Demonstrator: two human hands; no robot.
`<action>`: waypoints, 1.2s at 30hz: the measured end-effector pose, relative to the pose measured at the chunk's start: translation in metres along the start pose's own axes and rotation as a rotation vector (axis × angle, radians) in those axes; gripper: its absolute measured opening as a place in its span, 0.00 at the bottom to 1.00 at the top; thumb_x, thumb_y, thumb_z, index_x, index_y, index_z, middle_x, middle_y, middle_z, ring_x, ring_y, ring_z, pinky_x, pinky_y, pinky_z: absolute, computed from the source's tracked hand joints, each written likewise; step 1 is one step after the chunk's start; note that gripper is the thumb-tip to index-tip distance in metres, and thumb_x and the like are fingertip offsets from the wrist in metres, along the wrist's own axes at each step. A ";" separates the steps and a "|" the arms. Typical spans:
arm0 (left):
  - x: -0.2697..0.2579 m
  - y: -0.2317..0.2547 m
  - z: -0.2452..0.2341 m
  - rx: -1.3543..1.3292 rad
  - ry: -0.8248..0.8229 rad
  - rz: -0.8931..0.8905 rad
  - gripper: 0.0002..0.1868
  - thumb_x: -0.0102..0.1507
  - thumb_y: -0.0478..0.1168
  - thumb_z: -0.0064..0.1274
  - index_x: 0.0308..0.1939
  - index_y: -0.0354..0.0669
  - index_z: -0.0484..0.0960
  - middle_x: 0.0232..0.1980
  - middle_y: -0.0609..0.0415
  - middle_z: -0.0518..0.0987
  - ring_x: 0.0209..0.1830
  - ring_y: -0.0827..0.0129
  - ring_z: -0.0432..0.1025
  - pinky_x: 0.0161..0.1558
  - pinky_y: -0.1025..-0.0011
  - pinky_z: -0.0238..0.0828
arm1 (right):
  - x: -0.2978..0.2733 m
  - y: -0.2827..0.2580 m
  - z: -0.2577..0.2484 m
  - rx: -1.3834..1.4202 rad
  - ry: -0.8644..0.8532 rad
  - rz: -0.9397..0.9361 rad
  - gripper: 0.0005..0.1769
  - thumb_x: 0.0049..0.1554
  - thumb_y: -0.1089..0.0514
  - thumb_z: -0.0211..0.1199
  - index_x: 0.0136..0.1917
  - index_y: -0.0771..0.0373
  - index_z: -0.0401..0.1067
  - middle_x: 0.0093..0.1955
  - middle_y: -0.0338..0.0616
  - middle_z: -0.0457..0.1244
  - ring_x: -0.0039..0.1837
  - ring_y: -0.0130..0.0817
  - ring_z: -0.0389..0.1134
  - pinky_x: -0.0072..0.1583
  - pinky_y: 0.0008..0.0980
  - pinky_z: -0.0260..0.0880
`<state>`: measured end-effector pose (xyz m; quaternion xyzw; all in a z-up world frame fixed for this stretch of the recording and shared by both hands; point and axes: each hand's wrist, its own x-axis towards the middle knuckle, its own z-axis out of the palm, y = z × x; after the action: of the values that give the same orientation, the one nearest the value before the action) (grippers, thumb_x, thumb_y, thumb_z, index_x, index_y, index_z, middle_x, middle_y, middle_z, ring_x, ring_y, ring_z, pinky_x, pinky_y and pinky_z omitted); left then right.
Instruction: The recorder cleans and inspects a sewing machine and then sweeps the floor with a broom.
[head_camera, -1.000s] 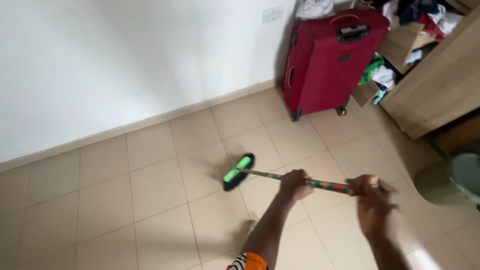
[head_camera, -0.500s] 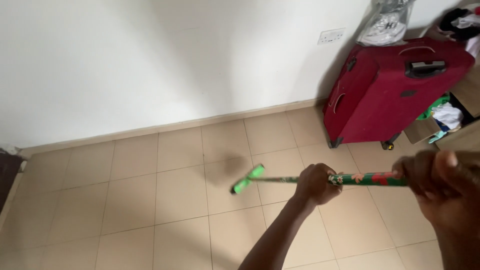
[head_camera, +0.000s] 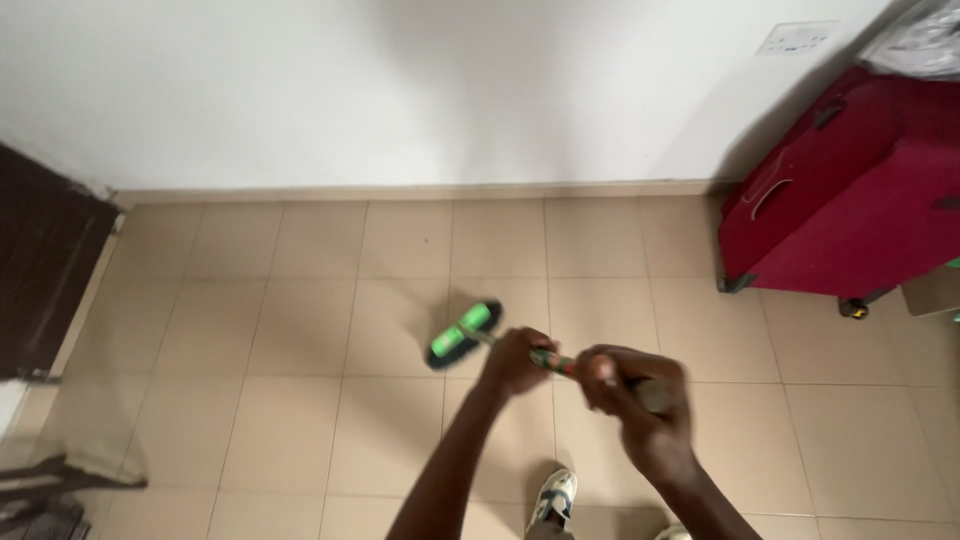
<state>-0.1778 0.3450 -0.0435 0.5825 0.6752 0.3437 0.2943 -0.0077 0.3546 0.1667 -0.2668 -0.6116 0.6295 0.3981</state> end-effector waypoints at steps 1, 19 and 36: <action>0.003 -0.010 -0.017 0.018 -0.083 -0.152 0.14 0.63 0.47 0.59 0.26 0.44 0.84 0.31 0.50 0.84 0.31 0.58 0.79 0.40 0.58 0.77 | 0.001 0.015 0.004 -0.091 -0.020 0.141 0.23 0.65 0.56 0.56 0.31 0.69 0.71 0.27 0.39 0.58 0.31 0.25 0.53 0.36 0.27 0.55; 0.063 0.252 0.188 -0.176 -0.328 -0.067 0.10 0.63 0.45 0.55 0.34 0.47 0.89 0.25 0.54 0.81 0.25 0.67 0.76 0.33 0.60 0.77 | -0.071 -0.005 -0.353 -0.084 0.643 -0.053 0.12 0.69 0.53 0.42 0.43 0.51 0.60 0.38 0.35 0.57 0.44 0.28 0.64 0.63 0.42 0.71; 0.149 0.416 0.446 -0.299 -0.674 -0.021 0.05 0.60 0.41 0.57 0.34 0.45 0.83 0.26 0.53 0.80 0.20 0.70 0.73 0.26 0.62 0.75 | -0.109 -0.141 -0.482 -0.217 0.905 -0.258 0.32 0.74 0.55 0.55 0.27 0.53 0.54 0.23 0.35 0.47 0.27 0.26 0.50 0.44 0.38 0.67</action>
<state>0.3996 0.5815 0.0295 0.6066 0.4887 0.2242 0.5856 0.4721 0.5242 0.2356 -0.4758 -0.4672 0.3282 0.6691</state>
